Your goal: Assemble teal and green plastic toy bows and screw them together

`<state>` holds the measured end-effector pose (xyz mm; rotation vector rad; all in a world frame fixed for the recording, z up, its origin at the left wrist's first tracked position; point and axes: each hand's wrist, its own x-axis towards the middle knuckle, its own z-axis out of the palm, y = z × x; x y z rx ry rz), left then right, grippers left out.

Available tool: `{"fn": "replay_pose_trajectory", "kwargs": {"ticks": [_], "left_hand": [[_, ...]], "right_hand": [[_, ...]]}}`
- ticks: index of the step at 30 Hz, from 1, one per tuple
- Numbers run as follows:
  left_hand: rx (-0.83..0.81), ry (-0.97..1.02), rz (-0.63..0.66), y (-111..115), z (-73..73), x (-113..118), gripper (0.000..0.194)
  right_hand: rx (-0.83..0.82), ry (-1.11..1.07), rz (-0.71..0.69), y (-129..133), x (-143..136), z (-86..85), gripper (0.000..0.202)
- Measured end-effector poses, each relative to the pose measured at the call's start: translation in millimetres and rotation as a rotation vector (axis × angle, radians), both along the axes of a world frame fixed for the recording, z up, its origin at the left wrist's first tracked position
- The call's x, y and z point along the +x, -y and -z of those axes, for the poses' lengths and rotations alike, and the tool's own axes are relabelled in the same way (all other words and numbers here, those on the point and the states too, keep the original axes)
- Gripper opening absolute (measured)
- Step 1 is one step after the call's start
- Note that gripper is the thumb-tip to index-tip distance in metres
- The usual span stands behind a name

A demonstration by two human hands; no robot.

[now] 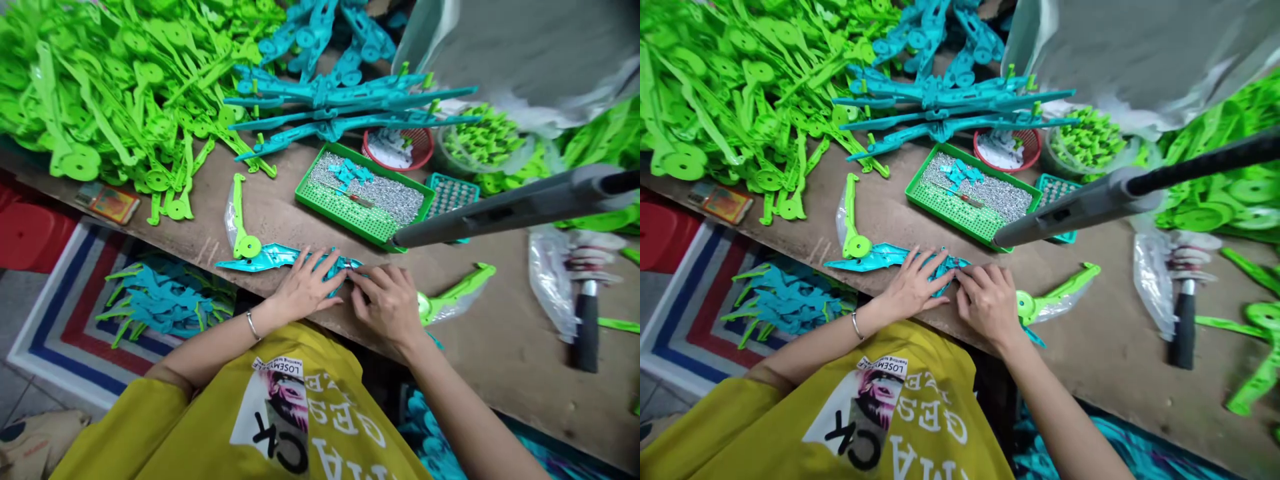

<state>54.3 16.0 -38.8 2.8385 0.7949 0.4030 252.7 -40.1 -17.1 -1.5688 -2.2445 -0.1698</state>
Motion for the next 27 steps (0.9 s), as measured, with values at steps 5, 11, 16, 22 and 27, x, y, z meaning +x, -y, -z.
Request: {"fn": "replay_pose_trajectory", "kwargs": {"ticks": [5,11,16,22,27], "left_hand": [[0.000,0.027,-0.012,-2.2,2.4,2.8,0.053],[0.046,0.084,-0.036,0.5,10.5,1.3,0.050],[0.123,0.133,-0.058,-3.3,14.3,1.5,0.046],[0.032,0.120,-0.065,-5.2,13.3,3.9,0.054],[-0.065,0.091,-0.022,-6.2,7.5,2.3,0.054]], "right_hand": [[0.026,-0.019,-0.047,6.0,0.3,-18.0,0.032],[0.084,-0.185,-0.181,-14.1,-19.7,-52.4,0.040],[0.104,-0.060,-0.049,-100.2,-54.1,-51.9,0.025],[-0.061,0.018,0.304,-243.3,-101.5,-88.5,0.034],[-0.191,0.110,0.442,-331.1,-76.6,-95.8,0.041]]}}
